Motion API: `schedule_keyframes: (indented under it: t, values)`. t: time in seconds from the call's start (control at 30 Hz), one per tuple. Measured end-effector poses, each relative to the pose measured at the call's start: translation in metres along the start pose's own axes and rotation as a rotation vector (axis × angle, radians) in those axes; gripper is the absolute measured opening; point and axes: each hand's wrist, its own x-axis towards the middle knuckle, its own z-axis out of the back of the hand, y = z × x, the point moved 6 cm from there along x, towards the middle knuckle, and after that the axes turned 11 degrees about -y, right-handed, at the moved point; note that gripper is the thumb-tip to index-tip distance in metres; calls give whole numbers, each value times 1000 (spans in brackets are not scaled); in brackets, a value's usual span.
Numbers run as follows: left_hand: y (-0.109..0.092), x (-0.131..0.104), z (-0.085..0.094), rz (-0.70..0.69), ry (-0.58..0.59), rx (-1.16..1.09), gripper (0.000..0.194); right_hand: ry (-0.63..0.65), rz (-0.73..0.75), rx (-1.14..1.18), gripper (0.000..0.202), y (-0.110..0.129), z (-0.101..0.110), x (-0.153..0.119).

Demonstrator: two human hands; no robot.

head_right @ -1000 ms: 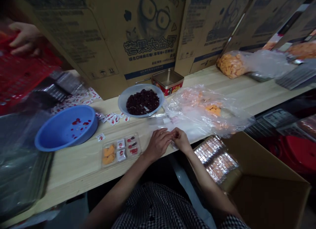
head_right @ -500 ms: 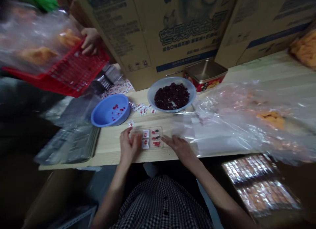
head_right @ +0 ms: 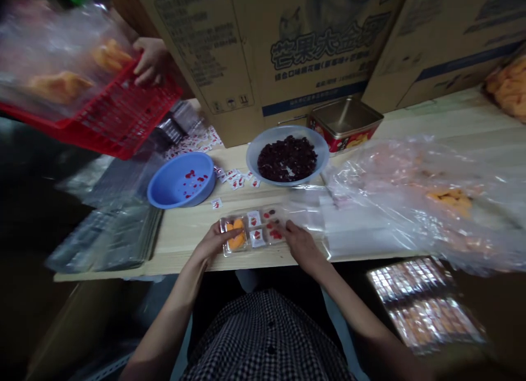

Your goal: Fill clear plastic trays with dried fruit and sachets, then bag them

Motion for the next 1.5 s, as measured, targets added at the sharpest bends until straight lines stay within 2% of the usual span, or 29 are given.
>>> schedule_keyframes:
  t: [0.07, 0.13, 0.23, 0.33, 0.5, 0.67, 0.8, 0.9, 1.0, 1.1, 1.27, 1.37, 1.5]
  values:
    - [8, -10, -13, 72, 45, -124, 44, -181, -115, 134, 64, -11, 8, -7]
    - [19, -17, -20, 134, 29, -232, 45, -360, -242, 267, 62, -25, 12, -17]
    - [30, -23, -21, 156, -76, -353, 46, -473, -368, 352, 65, -41, 8, -29]
    - [29, -27, -23, 135, -131, -397, 42, -477, -424, 298, 62, -48, 3, -30]
    - [23, -37, -35, 96, -85, -329, 39, -490, -487, 238, 44, -52, 3, -26]
    - [36, -52, -41, 121, -84, -400, 45, -525, -490, 322, 33, -59, 3, -29]
    - [45, -64, -44, 117, -142, -471, 51, -546, -518, 405, 28, -66, -3, -32]
    - [42, -74, -50, 126, -173, -486, 52, -601, -494, 402, 24, -58, 3, -32]
    - [30, -82, -57, 89, -185, -493, 54, -679, -396, 287, 21, -38, 22, -33]
    - [23, -82, -58, 46, -217, -495, 56, -746, -390, 278, 20, -29, 35, -34]
    - [35, -74, -63, 110, -216, -489, 56, -764, -570, 478, 20, -53, 27, -41]
    - [38, -76, -68, 112, -202, -494, 56, -737, -568, 501, 20, -58, 21, -41]
    - [32, -82, -75, 34, -181, -443, 55, -728, -529, 447, 17, -50, 24, -33]
